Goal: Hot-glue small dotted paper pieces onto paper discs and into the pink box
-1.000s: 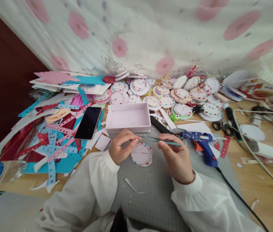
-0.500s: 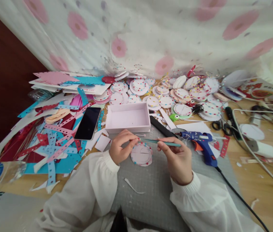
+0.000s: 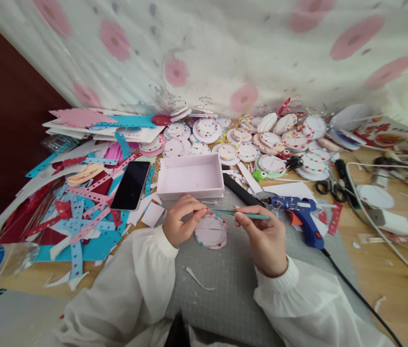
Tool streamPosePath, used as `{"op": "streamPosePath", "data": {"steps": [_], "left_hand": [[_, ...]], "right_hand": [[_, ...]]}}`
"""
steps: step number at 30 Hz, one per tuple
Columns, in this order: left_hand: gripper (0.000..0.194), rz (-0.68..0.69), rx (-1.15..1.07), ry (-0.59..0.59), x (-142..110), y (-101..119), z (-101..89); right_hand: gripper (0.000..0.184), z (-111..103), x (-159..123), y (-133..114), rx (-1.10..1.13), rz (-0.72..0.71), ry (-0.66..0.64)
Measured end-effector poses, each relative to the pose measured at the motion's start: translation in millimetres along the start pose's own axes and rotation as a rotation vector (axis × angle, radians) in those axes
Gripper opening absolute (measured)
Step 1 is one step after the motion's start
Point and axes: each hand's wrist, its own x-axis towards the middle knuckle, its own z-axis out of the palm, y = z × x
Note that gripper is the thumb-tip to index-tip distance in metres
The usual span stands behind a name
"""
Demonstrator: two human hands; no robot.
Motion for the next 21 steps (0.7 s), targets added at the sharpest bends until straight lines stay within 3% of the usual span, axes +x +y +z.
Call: {"op": "streamPosePath", "data": {"steps": [7,11,14,18,21], "left_hand": [[0.012,-0.004,0.001,-0.001,1.2,2.0,-0.4],[0.017,-0.075,0.023,0.046,-0.2,6.1,-3.9],[0.020,-0.142,0.025,0.151,-4.8,12.8,-12.1],[0.026,-0.188,0.028,0.413,-20.0,25.0,-33.3],[0.035,-0.310,-0.085,0.541,-37.7,37.4,-48.5]], "right_hand": [[0.012,-0.6,-0.9,-1.2,0.028,-0.046,0.054],[0.013,-0.5,-1.6,-2.2,0.043,-0.076,0.117],[0.015,-1.6,0.4,-1.3,0.036,-0.085,0.160],[0.016,-3.6,3.9,-0.5,0.017,-0.099,0.193],[0.012,-3.5,2.3,-1.8,-0.003,-0.175,0.193]]}}
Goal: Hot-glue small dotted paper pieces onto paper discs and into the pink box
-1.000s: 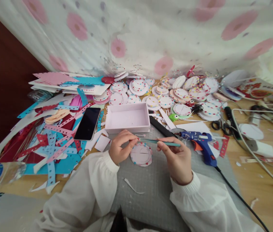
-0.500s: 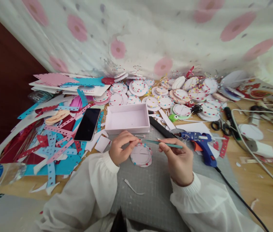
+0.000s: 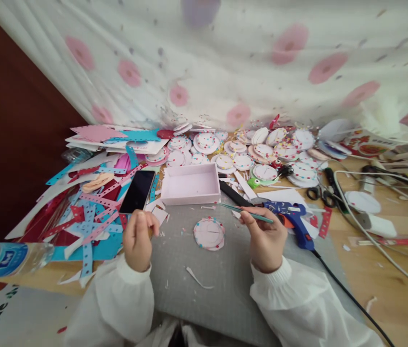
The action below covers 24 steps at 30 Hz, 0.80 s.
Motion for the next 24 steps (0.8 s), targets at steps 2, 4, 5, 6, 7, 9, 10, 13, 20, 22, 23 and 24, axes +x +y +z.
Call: {"op": "streamPosePath", "data": {"steps": [2,4,5,6,7,9,10,13,20,22,23,24], "left_hand": [[0.042,-0.088,-0.009,-0.071,-11.9,9.2,-7.6],[0.049,-0.144,0.038,-0.236,-26.7,20.9,-4.9],[0.049,-0.175,0.056,-0.312,-34.4,27.1,0.2],[0.047,-0.201,0.052,-0.395,-41.8,33.1,7.2],[0.046,-0.228,0.030,-0.453,-48.6,38.5,15.3],[0.047,-0.316,-0.035,-0.449,-59.4,46.5,31.7],[0.046,-0.345,-0.050,-0.406,-63.4,48.9,38.6],[0.040,-0.383,-0.062,-0.346,-70.3,50.4,49.8],[0.038,-0.417,-0.010,-0.372,-58.6,39.7,32.8],[0.038,-0.343,-0.004,-0.490,-43.8,34.4,25.7],[0.037,-0.291,-0.015,-0.588,-34.8,31.2,23.3],[0.036,-0.236,-0.022,-0.679,-25.3,27.6,21.8]], "right_hand": [[0.005,-0.1,-4.2,-3.0,-0.036,-0.157,-0.028],[0.013,-0.9,-11.1,-7.3,-0.101,-0.403,-0.107],[0.022,-1.7,-15.6,-9.7,-0.143,-0.536,-0.166],[0.029,-2.8,-20.5,-12.0,-0.194,-0.661,-0.233],[0.034,-4.3,-25.9,-14.3,-0.247,-0.770,-0.297],[0.036,-7.5,-36.9,-18.7,-0.353,-0.948,-0.428],[0.035,-9.2,-42.0,-20.9,-0.396,-1.019,-0.479],[0.032,-13.3,-53.8,-28.8,-0.483,-1.116,-0.567],[0.039,-40.0,-55.8,-34.8,-0.564,-0.882,-0.671],[0.033,-55.1,-46.6,-23.2,-0.684,-0.740,-0.385],[0.031,-63.0,-39.8,-15.0,-0.767,-0.665,-0.215],[0.033,-70.6,-31.9,-5.5,-0.860,-0.609,-0.057]]}}
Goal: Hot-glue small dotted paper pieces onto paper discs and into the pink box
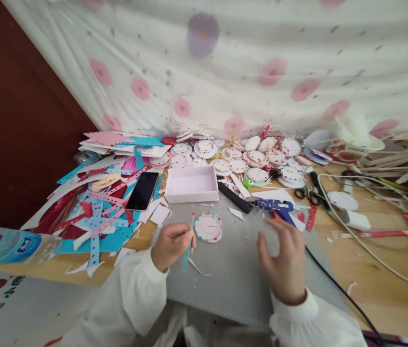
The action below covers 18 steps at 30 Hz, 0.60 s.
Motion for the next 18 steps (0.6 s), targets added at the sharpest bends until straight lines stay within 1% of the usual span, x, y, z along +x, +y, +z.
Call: {"op": "streamPosePath", "data": {"steps": [1,2,3,4,5,6,8,11,13,14,16,18], "left_hand": [[0.035,0.032,0.026,-0.064,8.0,-1.8,-6.6],[0.032,0.059,0.044,-0.122,16.5,-4.2,-12.2],[0.030,0.061,0.052,-0.164,25.3,-7.4,-16.7],[0.029,0.034,0.052,-0.193,33.9,-11.5,-20.0],[0.028,0.003,0.028,-0.231,41.9,-16.5,-22.2],[0.027,-0.027,-0.009,-0.252,49.0,-22.3,-23.5],[0.029,-0.062,-0.059,-0.283,59.5,-34.4,-24.4],[0.030,-0.076,-0.067,-0.328,65.7,-47.9,-24.4],[0.028,-0.080,-0.066,-0.362,65.8,-51.4,-24.6],[0.027,-0.084,-0.066,-0.377,65.4,-51.7,-24.7],[0.025,-0.089,-0.063,-0.404,65.0,-51.2,-25.1],[0.026,-0.087,-0.055,-0.434,65.4,-50.7,-25.4]], "right_hand": [[0.041,4.2,0.1,14.3,-0.131,0.093,0.043],[0.053,8.9,0.5,28.0,-0.259,0.168,0.076],[0.064,13.8,0.8,40.4,-0.356,0.202,0.077],[0.070,18.5,1.2,50.9,-0.422,0.230,0.036],[0.072,22.6,1.4,59.1,-0.469,0.260,-0.013],[0.072,25.8,1.5,65.2,-0.503,0.288,-0.054],[0.066,29.1,1.6,72.2,-0.528,0.324,-0.113],[0.054,26.1,1.8,76.6,-0.487,0.343,-0.112],[0.050,20.4,3.5,77.9,-0.425,0.356,-0.059],[0.050,17.4,5.5,77.6,-0.391,0.369,-0.003],[0.054,13.2,12.9,72.8,-0.316,0.395,0.154],[0.056,14.5,25.1,60.9,-0.205,0.405,0.298]]}}
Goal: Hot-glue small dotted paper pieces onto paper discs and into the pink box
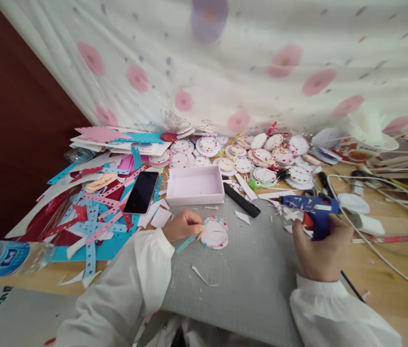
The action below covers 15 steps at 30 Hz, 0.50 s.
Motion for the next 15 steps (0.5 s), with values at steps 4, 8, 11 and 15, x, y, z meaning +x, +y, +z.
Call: {"op": "streamPosePath", "data": {"steps": [4,8,11,15], "left_hand": [[0.029,0.002,0.010,-0.050,0.6,-0.6,-1.0],[0.028,-0.004,0.016,-0.079,0.0,-1.9,-1.7],[0.027,-0.005,0.010,-0.096,0.3,-2.1,-2.2],[0.028,-0.008,-0.019,-0.099,1.3,-1.2,-2.8]], "right_hand": [[0.049,19.0,1.5,-48.4,0.364,-0.043,-0.083],[0.045,37.6,-14.2,-75.3,0.498,-0.135,-0.185],[0.041,37.9,-23.8,-71.5,0.465,-0.191,-0.222],[0.037,33.0,-23.7,-63.0,0.422,-0.161,-0.201]]}}
